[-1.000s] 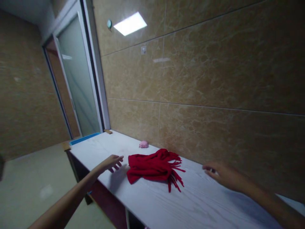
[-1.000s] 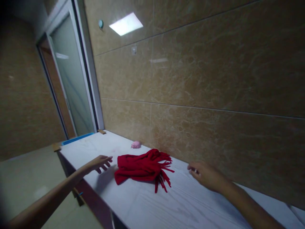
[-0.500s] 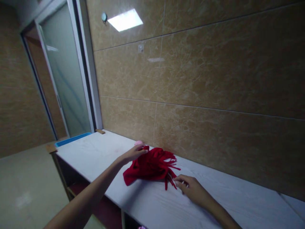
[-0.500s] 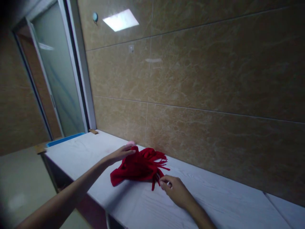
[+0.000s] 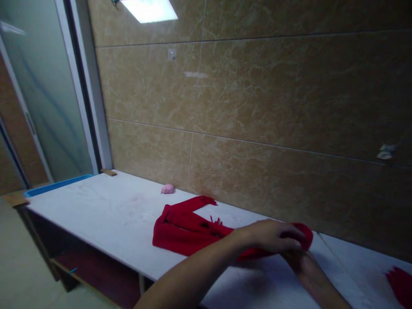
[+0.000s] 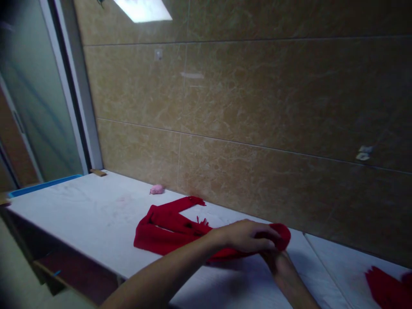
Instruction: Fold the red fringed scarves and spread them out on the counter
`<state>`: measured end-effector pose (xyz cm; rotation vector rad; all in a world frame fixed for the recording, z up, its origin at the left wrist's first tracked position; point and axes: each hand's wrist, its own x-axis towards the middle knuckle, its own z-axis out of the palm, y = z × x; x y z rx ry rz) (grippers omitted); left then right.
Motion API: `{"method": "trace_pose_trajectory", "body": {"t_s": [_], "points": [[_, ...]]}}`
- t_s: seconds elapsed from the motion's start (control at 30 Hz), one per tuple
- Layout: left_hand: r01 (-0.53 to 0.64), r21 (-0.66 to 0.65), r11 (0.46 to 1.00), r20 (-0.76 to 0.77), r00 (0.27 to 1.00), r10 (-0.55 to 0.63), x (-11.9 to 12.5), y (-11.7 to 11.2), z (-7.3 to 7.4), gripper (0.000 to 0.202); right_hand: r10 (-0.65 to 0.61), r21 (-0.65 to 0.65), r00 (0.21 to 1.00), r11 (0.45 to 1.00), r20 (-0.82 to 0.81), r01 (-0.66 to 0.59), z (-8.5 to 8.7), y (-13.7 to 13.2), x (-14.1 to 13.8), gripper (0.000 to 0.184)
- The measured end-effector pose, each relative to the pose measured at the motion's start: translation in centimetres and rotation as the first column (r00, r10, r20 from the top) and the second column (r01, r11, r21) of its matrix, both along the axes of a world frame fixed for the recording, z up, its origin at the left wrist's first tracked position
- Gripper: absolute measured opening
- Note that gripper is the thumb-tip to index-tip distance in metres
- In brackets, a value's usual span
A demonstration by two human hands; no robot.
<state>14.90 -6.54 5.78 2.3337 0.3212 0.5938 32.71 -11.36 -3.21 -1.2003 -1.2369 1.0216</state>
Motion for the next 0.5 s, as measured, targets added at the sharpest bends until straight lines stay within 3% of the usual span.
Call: {"method": "trace_pose_trajectory", "body": {"t_s": [0.07, 0.13, 0.2, 0.27, 0.33, 0.4, 0.5], "points": [[-0.148, 0.095, 0.984, -0.036, 0.988, 0.152, -2.5, 0.6, -1.2, 0.045, -0.138, -0.011, 0.981, 0.990, -0.140, 0.138, 0.5, -1.2, 1.6, 0.032], [-0.282, 0.172, 0.944, -0.164, 0.937, 0.309, -5.9, 1.7, -3.0, 0.066, -0.210, -0.043, 0.939, 0.978, -0.273, 0.206, 1.3, -2.2, 2.7, 0.028], [-0.355, 0.229, 0.906, -0.428, 0.799, 0.422, -8.9, 2.8, -5.0, 0.077, -0.125, -0.066, 0.956, 0.992, -0.264, 0.112, 2.4, -3.0, 3.7, 0.033], [-0.379, 0.272, 0.884, -0.482, 0.742, 0.466, -11.2, 3.4, -6.7, 0.051, 0.051, -0.139, 0.990, 0.988, -0.134, -0.070, 3.6, -3.4, 4.8, 0.045], [-0.429, 0.307, 0.849, -0.467, 0.710, 0.528, -13.1, 3.9, -7.6, 0.028, 0.192, -0.261, 0.978, 0.951, 0.081, -0.165, 4.9, -3.4, 6.4, 0.051], [-0.517, 0.332, 0.789, -0.417, 0.671, 0.614, -15.1, 4.7, -7.3, 0.027, 0.252, -0.363, 0.859, 0.928, 0.446, -0.084, 6.3, -3.0, 8.2, 0.041], [-0.674, 0.354, 0.648, -0.319, 0.565, 0.761, -19.0, 6.8, -5.0, 0.035, 0.171, -0.279, 0.496, 0.948, 0.851, 0.152, 8.4, -1.3, 11.2, 0.023]]}}
